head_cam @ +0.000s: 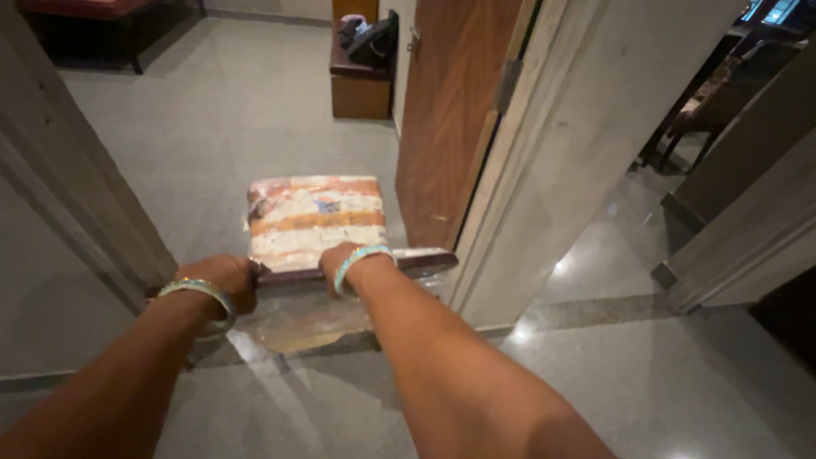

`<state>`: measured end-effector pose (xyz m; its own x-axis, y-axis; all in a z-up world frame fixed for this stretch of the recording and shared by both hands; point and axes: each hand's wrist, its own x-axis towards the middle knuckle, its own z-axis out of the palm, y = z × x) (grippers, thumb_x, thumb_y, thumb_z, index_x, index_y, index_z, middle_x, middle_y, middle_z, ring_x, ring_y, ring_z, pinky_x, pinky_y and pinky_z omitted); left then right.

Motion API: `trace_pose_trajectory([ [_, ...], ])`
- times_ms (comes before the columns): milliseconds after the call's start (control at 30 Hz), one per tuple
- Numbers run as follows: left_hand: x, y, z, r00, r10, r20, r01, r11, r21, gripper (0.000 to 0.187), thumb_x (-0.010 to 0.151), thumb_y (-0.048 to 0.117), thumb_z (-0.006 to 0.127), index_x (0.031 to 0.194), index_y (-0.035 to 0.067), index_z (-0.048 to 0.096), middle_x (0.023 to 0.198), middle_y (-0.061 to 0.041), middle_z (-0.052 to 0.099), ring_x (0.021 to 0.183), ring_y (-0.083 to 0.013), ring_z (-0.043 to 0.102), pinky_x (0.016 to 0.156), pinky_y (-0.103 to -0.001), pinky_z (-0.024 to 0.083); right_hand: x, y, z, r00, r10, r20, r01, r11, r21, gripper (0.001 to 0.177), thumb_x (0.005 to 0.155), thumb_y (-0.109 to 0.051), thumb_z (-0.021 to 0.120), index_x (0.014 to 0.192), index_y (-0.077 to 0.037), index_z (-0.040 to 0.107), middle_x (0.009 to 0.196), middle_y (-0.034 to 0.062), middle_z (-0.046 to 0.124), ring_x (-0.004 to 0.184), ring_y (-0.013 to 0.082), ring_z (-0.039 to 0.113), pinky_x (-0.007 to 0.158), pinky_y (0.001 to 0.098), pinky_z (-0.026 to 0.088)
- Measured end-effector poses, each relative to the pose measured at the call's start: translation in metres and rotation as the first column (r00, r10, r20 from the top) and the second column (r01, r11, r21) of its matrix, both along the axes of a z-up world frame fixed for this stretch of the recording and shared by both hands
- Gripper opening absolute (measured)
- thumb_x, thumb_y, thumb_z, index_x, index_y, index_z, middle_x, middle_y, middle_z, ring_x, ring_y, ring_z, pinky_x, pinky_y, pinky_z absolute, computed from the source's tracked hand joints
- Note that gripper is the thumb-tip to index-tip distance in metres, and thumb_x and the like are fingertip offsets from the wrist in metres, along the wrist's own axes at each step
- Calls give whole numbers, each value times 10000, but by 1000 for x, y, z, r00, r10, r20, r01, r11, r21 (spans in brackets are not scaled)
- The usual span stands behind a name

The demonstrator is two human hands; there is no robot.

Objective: The person carries a plastic-wrapped dining chair from a bedroom into a dining area and places it among other wrapped chairs around a table. The person handles the chair by its backrest and seat, moving it across rooms and positioning it in place.

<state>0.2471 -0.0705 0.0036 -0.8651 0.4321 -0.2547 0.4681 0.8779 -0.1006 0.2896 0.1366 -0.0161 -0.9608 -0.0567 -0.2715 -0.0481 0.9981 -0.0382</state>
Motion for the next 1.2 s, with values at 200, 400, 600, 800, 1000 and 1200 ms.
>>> trace_pose_trajectory([
  [200, 21, -13, -10, 998, 40, -48, -35, 994, 106, 503, 879, 227, 613, 1326, 448, 676, 1255, -49, 716, 1167, -306, 700, 980, -435, 582, 25, -11, 8, 1000, -22, 16, 22, 1000, -5, 409, 753, -187, 754, 1150, -89, 773, 1204, 212, 726, 1138, 359, 707, 961, 458, 573],
  [400, 46, -31, -33, 959, -282, 9, 282, 957, -65, 573, 791, 194, 718, 1325, 393, 662, 1192, -24, 747, 1132, -258, 710, 985, -382, 579, 69, -33, -9, 995, 79, 65, -81, 996, 33, 444, 714, -207, 798, 1132, -58, 763, 1200, 224, 715, 1134, 357, 702, 951, 465, 565],
  [600, 104, -45, -53, 957, -284, 54, 289, 941, -176, 499, 813, 197, 723, 1292, 337, 692, 1159, -38, 747, 1114, -251, 704, 967, -371, 578, 131, -57, -24, 993, 102, 61, -105, 993, 46, 431, 683, -172, 796, 1095, -44, 785, 1194, 204, 735, 1131, 339, 712, 936, 458, 577],
  [800, 140, -63, -32, 969, -181, 169, 196, 978, -74, 689, 800, 100, 713, 1403, 417, 606, 1139, -4, 768, 1076, -200, 730, 968, -357, 584, 169, -74, -1, 988, 80, 132, -88, 995, 53, 431, 671, -209, 810, 1075, -60, 783, 1164, 201, 737, 1098, 335, 721, 892, 484, 587],
  [1000, 158, -77, -3, 970, -185, 159, 205, 971, -121, 750, 757, 40, 688, 1384, 448, 636, 1092, -24, 777, 1055, -219, 726, 932, -371, 584, 190, -92, 28, 984, 65, 168, -80, 993, 85, 420, 646, -186, 810, 1052, -83, 795, 1156, 188, 744, 1082, 333, 724, 878, 490, 583],
  [1200, 145, -100, 1, 942, -276, 191, 284, 959, -17, 750, 725, -23, 615, 1334, 408, 689, 1022, -69, 796, 961, -228, 746, 853, -367, 599, 181, -108, 56, 989, 38, 140, -50, 995, 84, 440, 643, -181, 799, 1075, -97, 790, 1158, 182, 747, 1083, 329, 724, 879, 487, 582],
])
